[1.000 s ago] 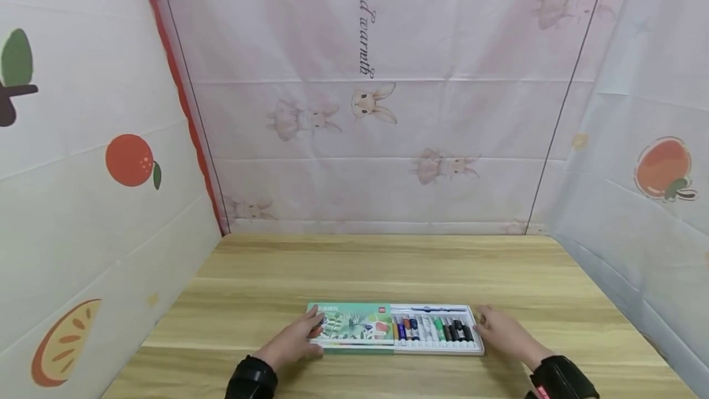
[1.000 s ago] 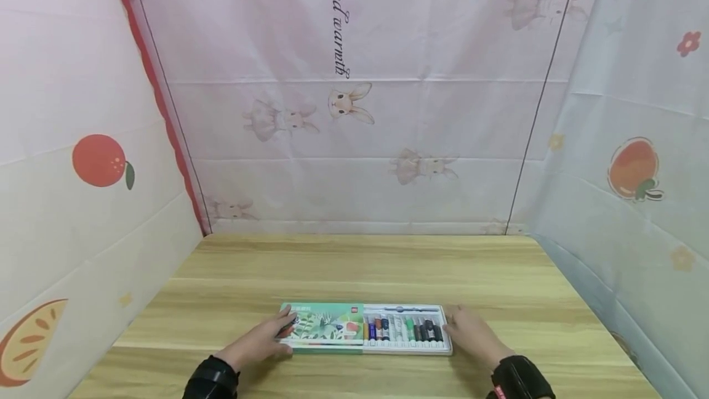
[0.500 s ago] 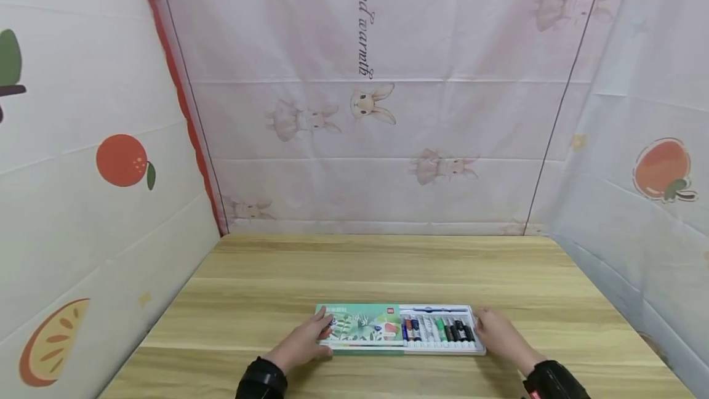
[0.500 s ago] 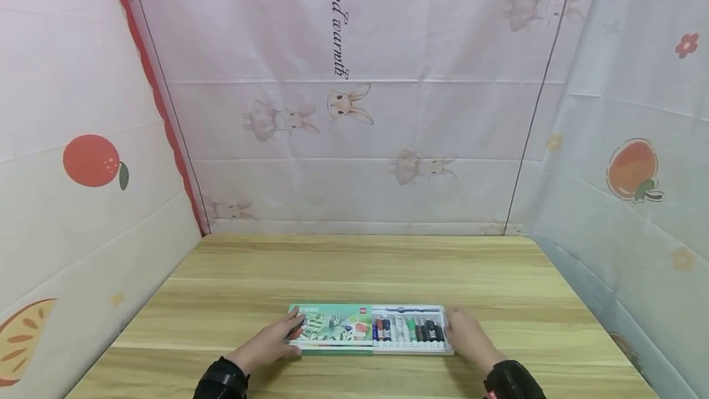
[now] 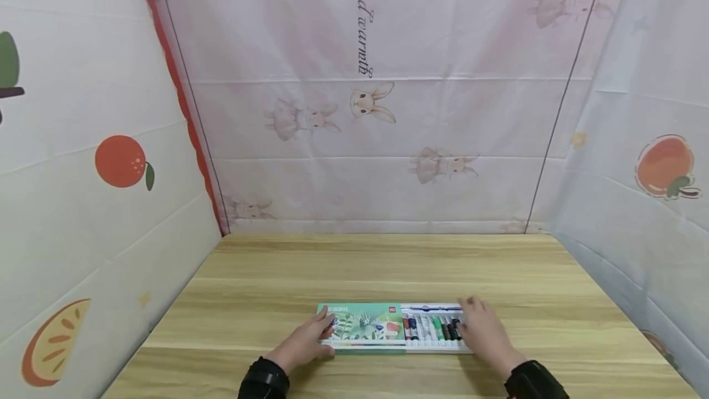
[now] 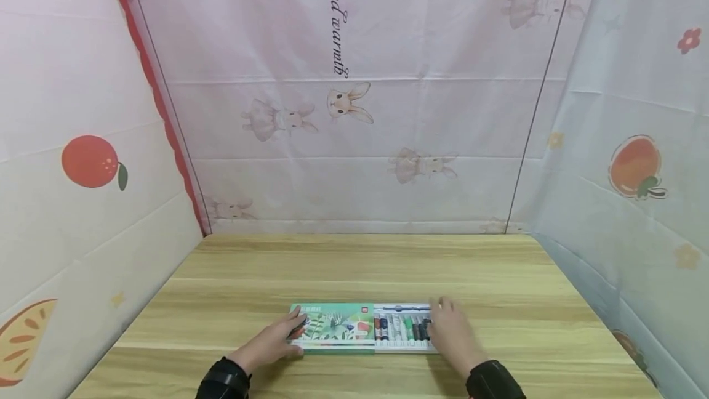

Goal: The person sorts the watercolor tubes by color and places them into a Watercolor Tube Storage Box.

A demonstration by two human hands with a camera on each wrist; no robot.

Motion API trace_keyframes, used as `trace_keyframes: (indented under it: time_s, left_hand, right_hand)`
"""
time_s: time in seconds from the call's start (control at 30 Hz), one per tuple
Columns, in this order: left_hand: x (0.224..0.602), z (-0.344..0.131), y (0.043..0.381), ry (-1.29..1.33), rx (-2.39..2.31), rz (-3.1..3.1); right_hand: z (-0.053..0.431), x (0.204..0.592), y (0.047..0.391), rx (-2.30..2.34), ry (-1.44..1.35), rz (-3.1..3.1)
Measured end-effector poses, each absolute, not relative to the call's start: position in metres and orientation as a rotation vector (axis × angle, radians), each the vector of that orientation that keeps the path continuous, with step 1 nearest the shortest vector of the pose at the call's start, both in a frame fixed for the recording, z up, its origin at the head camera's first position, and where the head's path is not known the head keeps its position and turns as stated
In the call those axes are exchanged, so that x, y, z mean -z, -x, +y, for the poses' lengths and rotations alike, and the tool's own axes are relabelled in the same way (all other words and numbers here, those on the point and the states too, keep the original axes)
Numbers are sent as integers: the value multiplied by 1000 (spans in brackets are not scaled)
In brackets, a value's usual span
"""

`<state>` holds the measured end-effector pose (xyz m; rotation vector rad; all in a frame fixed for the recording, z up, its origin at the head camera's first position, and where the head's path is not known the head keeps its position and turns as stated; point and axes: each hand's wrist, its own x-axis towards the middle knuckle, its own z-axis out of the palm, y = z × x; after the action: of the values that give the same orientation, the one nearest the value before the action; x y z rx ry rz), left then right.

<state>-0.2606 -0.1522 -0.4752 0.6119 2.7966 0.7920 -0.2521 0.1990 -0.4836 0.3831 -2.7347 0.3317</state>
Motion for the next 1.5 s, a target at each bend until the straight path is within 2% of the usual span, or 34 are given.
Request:
trace_keyframes:
  time_s: [0.2,0.27,0.7,0.83,1.03,1.13,1.5]
  left_hand:
    - [477,-152,262,-586,-775,2790]
    - [476,-152,263,-585,-775,2782]
    - [473,-153,264,-592,-771,2794]
    - [475,-153,262,-625,-781,2783]
    - [474,-153,260,-630,-811,2780]
    - [474,-154,261,-622,-809,2795]
    - [480,-152,259,-477,-876,2822]
  right_hand:
    - [165,484,251,-361,-841,-2770]
    - [157,485,251,-364,-919,-2801]
    - [144,486,254,-423,-955,-2798]
    - [156,484,253,-509,-842,-2807]
    - [197,482,250,-497,-302,-2806]
    - [215,481,247,-458,-138,-2823]
    - [226,489,244,-667,-144,-2878]
